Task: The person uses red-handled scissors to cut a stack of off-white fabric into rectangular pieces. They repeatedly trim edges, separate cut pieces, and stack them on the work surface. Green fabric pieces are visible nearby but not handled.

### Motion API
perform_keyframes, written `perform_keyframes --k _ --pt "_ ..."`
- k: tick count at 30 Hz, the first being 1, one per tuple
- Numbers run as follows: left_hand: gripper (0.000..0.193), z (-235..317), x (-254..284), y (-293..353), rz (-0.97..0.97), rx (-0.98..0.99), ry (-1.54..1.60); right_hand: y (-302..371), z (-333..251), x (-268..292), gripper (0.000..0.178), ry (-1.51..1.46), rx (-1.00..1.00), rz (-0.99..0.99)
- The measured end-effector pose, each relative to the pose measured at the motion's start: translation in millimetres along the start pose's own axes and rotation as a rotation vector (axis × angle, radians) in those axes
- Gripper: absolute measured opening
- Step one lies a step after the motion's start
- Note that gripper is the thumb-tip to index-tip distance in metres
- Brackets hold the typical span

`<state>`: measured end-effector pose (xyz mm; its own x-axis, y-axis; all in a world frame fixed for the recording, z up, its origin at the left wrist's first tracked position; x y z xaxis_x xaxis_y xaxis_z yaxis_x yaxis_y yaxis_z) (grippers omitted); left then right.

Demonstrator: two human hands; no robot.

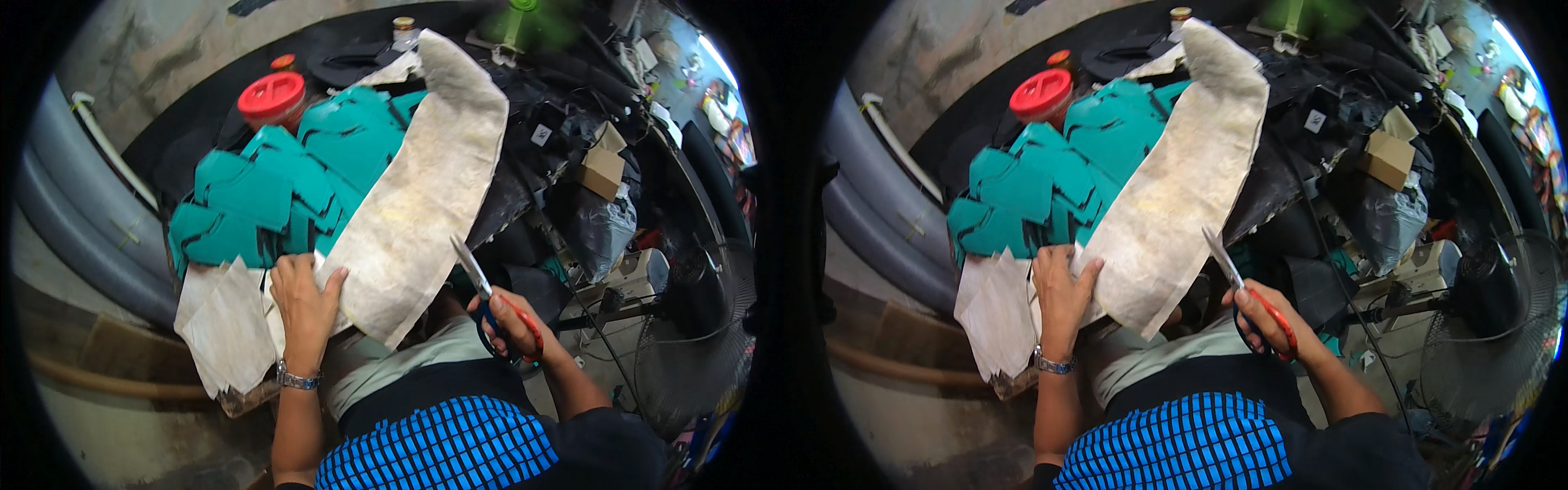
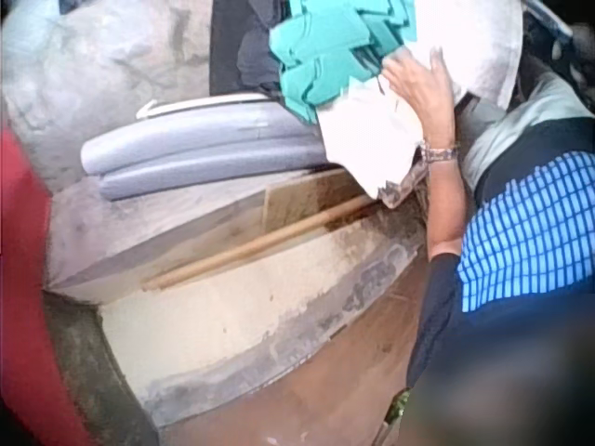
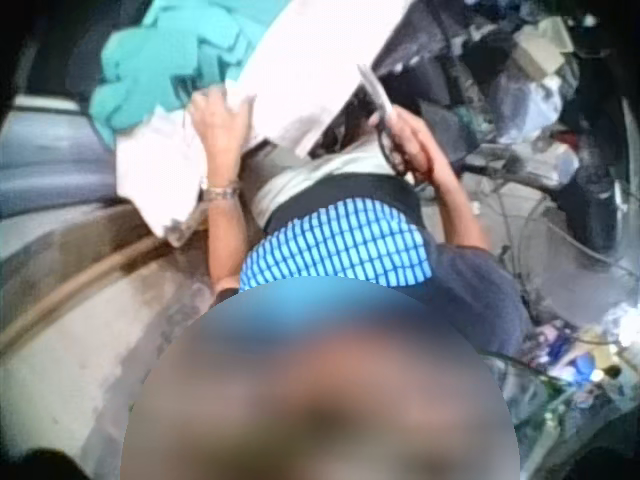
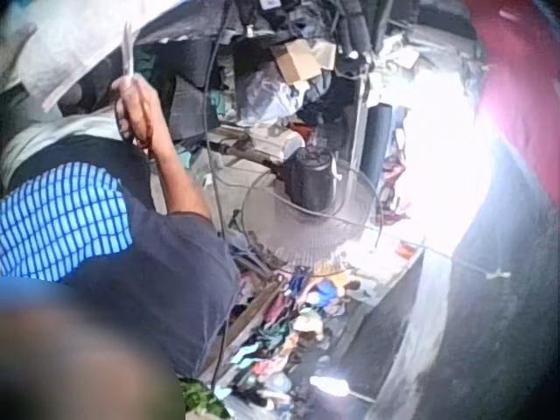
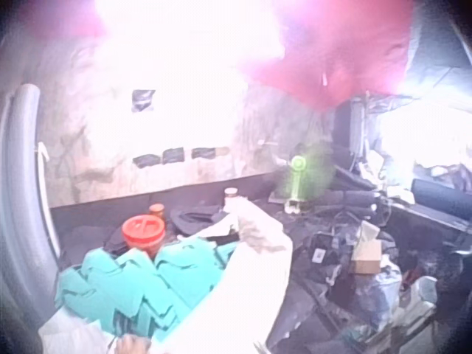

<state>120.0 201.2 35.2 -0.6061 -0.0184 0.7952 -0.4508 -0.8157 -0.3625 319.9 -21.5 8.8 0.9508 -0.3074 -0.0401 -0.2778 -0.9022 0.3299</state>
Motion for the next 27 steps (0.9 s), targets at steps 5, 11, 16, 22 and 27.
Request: perform_keyframes --k 5,11,16,22,27 --pt "0.037 -11.4 -12.9 -9.8 -0.105 0.113 0.146 4.5 19.7 9.9 0.055 0.026 -0.072 -0.006" --pt "0.015 -3.1 1.7 -11.9 -0.028 0.086 0.637 -5.0 21.0 7.9 0.054 0.021 0.007 -0.015" --pt "0.02 -30.4 93.9 18.9 0.121 0.244 0.942 1.8 -1.9 3.1 0.053 0.181 0.102 -0.192" --pt "0.038 -120.6 140.6 61.0 0.14 0.421 0.862 -4.6 -2.0 -28.1 0.064 0.601 0.049 -0.6" --pt "0.05 -110.1 145.3 87.6 0.344 0.234 -0.053 -25.0 -11.5 -58.0 0.059 0.691 0.048 -0.713"
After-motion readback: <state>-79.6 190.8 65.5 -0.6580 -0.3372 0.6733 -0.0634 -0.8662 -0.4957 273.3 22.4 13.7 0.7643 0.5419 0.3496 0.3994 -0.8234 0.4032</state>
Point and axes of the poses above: each hand's wrist, its own y-axis away from the middle knuckle, its own x-axis out of the back of the hand, z = x × y, the point moved 8 cm from there along -y, towards the middle knuckle, and after that the axes turned 1 degree about x, right-handed, at the moved point
